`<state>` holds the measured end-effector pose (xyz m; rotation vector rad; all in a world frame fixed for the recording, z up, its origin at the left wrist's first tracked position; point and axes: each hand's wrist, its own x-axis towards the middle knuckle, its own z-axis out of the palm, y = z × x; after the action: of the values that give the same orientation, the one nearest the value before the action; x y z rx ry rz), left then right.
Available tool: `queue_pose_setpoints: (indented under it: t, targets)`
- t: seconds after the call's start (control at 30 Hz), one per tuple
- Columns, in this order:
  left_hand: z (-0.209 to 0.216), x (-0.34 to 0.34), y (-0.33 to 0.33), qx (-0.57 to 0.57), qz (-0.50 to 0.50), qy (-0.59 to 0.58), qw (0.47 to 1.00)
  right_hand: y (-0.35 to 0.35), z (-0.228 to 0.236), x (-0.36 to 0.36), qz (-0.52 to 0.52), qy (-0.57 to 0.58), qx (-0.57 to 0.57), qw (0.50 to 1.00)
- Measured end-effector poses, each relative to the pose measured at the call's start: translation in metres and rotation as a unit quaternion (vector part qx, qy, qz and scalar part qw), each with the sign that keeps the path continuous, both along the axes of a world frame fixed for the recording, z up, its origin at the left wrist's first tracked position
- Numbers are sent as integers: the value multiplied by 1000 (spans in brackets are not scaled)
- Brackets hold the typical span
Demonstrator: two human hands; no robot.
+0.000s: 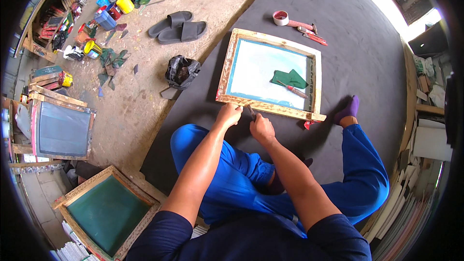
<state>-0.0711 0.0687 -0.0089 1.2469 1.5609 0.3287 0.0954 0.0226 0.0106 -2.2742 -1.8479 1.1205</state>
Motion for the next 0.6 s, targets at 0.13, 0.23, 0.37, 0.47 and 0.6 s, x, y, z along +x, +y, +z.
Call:
queue_pose_setpoints:
  t: [0.13, 0.23, 0.37, 0.47, 0.6]
  targets:
    - [4, 2, -1, -11, 31, -41, 999, -6, -4, 3, 5, -3, 3, 1000]
    - [1, 5, 2, -9, 25, -41, 999, -9, -8, 8, 2, 11, 3, 1000]
    - [-14, 10, 6, 35, -13, 0, 999, -10, -13, 9, -16, 44, 9, 999]
    - [-33, 8, 5, 168, 2, 52, 984, -7, -2, 7, -18, 65, 16, 998]
    - [12, 11, -3, 196, 86, 122, 969, -13, 5, 24, -43, 86, 59, 994]
